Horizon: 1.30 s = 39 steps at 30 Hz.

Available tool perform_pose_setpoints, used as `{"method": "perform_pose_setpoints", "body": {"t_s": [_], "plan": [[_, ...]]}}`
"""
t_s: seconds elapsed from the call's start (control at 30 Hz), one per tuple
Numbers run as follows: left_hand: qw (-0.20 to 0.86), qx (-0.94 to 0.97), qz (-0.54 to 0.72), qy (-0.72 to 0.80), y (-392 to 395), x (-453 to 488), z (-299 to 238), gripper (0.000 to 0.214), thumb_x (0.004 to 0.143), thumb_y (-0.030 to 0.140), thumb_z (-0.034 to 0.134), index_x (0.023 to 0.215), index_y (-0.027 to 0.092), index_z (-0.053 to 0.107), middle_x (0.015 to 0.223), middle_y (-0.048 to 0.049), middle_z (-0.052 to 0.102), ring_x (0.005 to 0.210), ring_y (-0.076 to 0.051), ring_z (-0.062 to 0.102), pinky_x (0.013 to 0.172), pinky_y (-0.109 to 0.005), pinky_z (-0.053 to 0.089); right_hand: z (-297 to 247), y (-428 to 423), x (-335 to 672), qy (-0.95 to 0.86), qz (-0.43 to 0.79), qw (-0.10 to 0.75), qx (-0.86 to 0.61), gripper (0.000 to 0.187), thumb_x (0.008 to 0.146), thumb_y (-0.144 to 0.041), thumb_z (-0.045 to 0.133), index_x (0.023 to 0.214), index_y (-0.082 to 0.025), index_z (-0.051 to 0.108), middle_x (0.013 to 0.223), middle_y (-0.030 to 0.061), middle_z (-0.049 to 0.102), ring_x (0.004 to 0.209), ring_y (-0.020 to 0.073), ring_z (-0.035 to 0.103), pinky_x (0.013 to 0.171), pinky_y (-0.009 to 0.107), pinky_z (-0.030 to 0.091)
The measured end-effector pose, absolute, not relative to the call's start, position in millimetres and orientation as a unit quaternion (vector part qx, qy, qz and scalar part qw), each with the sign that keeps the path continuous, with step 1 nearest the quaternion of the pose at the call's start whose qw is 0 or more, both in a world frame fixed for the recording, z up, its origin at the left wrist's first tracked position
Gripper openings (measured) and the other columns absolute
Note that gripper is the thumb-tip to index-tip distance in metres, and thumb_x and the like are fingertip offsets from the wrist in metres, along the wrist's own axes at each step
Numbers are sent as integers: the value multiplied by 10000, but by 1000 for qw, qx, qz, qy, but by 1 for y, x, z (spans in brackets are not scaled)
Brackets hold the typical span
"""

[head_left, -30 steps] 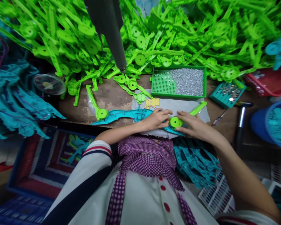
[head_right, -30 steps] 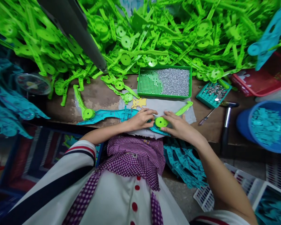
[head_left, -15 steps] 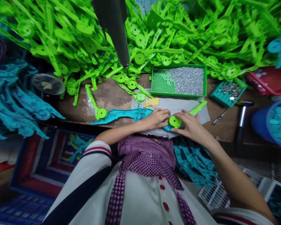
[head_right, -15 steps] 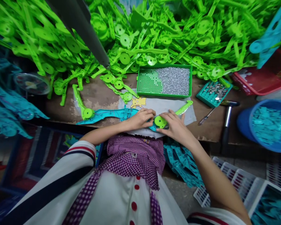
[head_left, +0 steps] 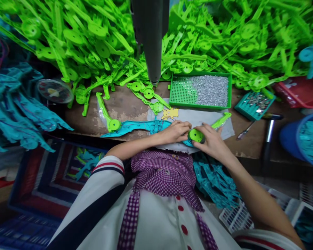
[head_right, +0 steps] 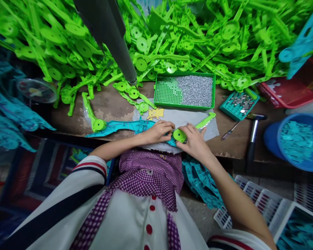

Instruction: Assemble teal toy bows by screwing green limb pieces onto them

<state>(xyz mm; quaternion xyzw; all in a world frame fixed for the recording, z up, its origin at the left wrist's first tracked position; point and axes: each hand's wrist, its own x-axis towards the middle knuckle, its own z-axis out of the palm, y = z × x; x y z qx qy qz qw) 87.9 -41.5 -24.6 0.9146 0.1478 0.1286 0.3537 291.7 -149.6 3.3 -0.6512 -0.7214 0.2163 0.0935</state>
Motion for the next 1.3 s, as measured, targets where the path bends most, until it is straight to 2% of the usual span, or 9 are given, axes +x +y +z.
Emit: {"method": "perform_pose_setpoints", "body": {"t_s": [0.27, 0.63, 0.8, 0.9, 1.0, 1.1, 1.2, 1.3], "plan": [[370, 905, 147, 152, -41, 88, -26, 41, 932, 187, 594, 893, 174, 594, 1156, -94, 680, 996, -186, 637, 942, -353, 445, 5, -151, 291, -715, 222, 93, -656, 410, 872, -434, 584, 1231, -235, 585, 1318, 182, 609, 1308, 448, 531, 1058, 817, 253], [363, 906, 164, 140, -41, 88, -30, 93, 962, 224, 557, 882, 178, 561, 1087, -102, 671, 922, -178, 623, 877, -340, 473, 7, -149, 292, -708, 240, 78, -660, 441, 874, -446, 582, 1259, -232, 585, 1361, 189, 586, 1321, 460, 519, 1044, 850, 236], [369, 900, 169, 157, -40, 90, -34, 71, 928, 201, 568, 862, 182, 547, 1020, -81, 661, 895, -175, 621, 843, -324, 485, 6, -152, 286, -698, 224, 92, -674, 446, 880, -471, 591, 1258, -235, 584, 1333, 184, 605, 1345, 450, 506, 1048, 843, 242], [367, 899, 162, 174, -40, 91, -33, 33, 899, 198, 580, 886, 182, 555, 968, -66, 656, 903, -188, 628, 841, -330, 489, 4, -154, 281, -688, 196, 120, -688, 441, 897, -528, 592, 1219, -227, 596, 1316, 181, 621, 1388, 455, 460, 1075, 844, 179], [363, 900, 159, 181, -41, 91, -32, 113, 878, 205, 597, 984, 174, 571, 1011, -80, 668, 941, -203, 637, 859, -344, 491, 2, -154, 280, -693, 183, 148, -681, 424, 922, -541, 570, 1191, -217, 618, 1240, 170, 661, 1257, 414, 577, 1118, 813, 129], [362, 902, 157, 177, -41, 91, -33, 138, 885, 199, 589, 1022, 185, 586, 1045, -82, 690, 974, -207, 647, 891, -359, 492, 2, -152, 284, -704, 184, 161, -666, 424, 916, -538, 579, 1186, -216, 643, 1186, 155, 685, 1129, 369, 646, 1149, 744, 187], [366, 903, 152, 166, -40, 91, -38, 57, 916, 201, 561, 938, 193, 612, 996, -72, 712, 951, -200, 660, 896, -362, 494, 5, -150, 287, -704, 184, 174, -663, 418, 894, -537, 611, 1173, -230, 664, 1148, 132, 699, 1098, 350, 657, 1157, 662, 265], [378, 901, 146, 156, -38, 92, -39, 121, 950, 225, 530, 883, 196, 626, 972, -70, 724, 923, -187, 669, 884, -351, 500, 7, -151, 288, -698, 196, 191, -662, 421, 874, -548, 638, 1154, -235, 670, 1137, 123, 702, 1091, 337, 661, 1128, 592, 352]]}}
